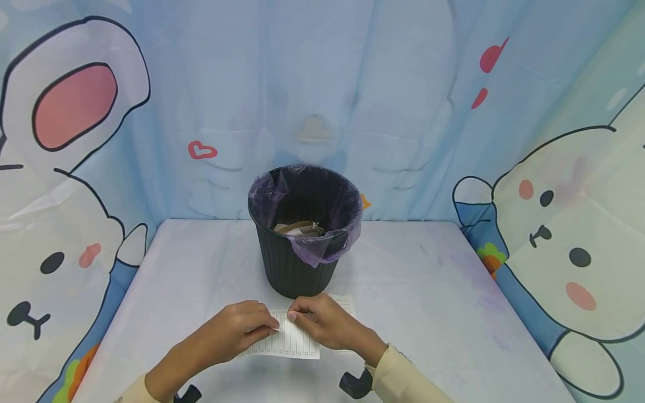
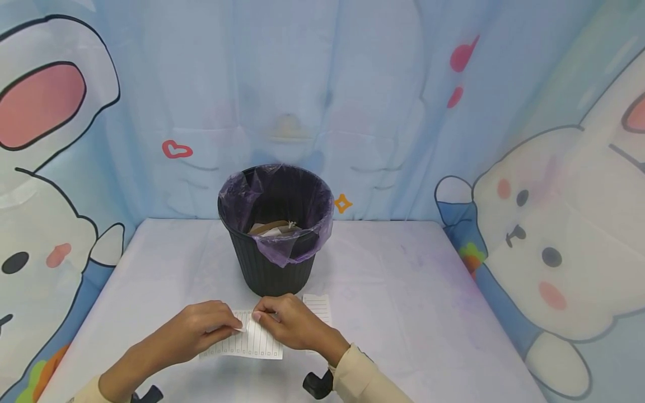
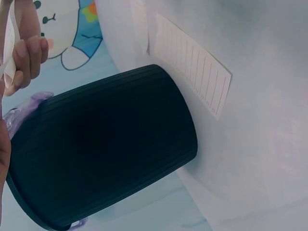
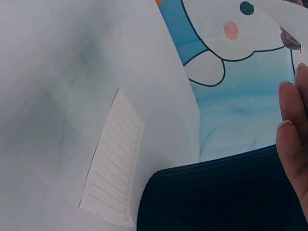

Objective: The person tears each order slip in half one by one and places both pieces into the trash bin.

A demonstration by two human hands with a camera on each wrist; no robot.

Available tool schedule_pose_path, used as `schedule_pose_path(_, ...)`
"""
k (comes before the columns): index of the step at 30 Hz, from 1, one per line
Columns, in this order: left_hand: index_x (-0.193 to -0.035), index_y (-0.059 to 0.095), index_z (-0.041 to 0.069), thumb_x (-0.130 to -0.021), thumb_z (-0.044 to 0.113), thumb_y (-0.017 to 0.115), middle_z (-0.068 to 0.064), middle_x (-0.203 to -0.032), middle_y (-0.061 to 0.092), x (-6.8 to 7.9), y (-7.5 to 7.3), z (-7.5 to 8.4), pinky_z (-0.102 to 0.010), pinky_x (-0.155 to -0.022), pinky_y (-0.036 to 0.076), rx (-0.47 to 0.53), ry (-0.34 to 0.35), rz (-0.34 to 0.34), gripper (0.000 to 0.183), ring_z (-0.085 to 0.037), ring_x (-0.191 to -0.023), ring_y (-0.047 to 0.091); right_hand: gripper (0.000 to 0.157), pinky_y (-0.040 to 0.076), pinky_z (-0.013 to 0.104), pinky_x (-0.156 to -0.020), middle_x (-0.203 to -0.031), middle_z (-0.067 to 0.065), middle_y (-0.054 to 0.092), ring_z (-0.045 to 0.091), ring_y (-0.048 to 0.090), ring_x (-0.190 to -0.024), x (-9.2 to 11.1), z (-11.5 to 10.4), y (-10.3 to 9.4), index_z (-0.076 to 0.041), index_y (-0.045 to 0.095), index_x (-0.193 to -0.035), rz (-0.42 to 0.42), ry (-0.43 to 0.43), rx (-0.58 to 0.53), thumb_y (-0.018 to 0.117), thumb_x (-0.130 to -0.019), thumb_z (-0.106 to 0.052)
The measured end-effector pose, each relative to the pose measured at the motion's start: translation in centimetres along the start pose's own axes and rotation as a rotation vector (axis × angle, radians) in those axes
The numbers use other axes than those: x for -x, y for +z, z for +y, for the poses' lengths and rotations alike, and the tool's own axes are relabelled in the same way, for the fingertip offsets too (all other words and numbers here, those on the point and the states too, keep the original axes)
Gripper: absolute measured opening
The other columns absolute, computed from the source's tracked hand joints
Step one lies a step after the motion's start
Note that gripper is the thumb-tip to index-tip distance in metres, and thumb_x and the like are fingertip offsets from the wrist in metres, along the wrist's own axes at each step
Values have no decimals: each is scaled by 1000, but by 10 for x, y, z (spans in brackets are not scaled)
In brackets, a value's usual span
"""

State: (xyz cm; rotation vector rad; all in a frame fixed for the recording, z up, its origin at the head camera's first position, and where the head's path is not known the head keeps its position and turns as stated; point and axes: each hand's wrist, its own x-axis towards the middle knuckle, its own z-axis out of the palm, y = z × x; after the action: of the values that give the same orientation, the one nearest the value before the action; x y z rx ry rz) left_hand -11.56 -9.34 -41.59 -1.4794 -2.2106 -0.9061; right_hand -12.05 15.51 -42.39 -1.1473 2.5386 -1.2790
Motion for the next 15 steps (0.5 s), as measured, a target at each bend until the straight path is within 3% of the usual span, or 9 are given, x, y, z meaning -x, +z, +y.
schedule_pose_path(15,-93,75,14,-77,3,83,8,-88,70,0,-1,0,-11,-79,51,-9,51,46,21,-3,-81,63,13,48,14,-59,-75,-2,68,-7,50,-65,-1,-2,1,-8,69,-93,12,5,11,61,-100,-14)
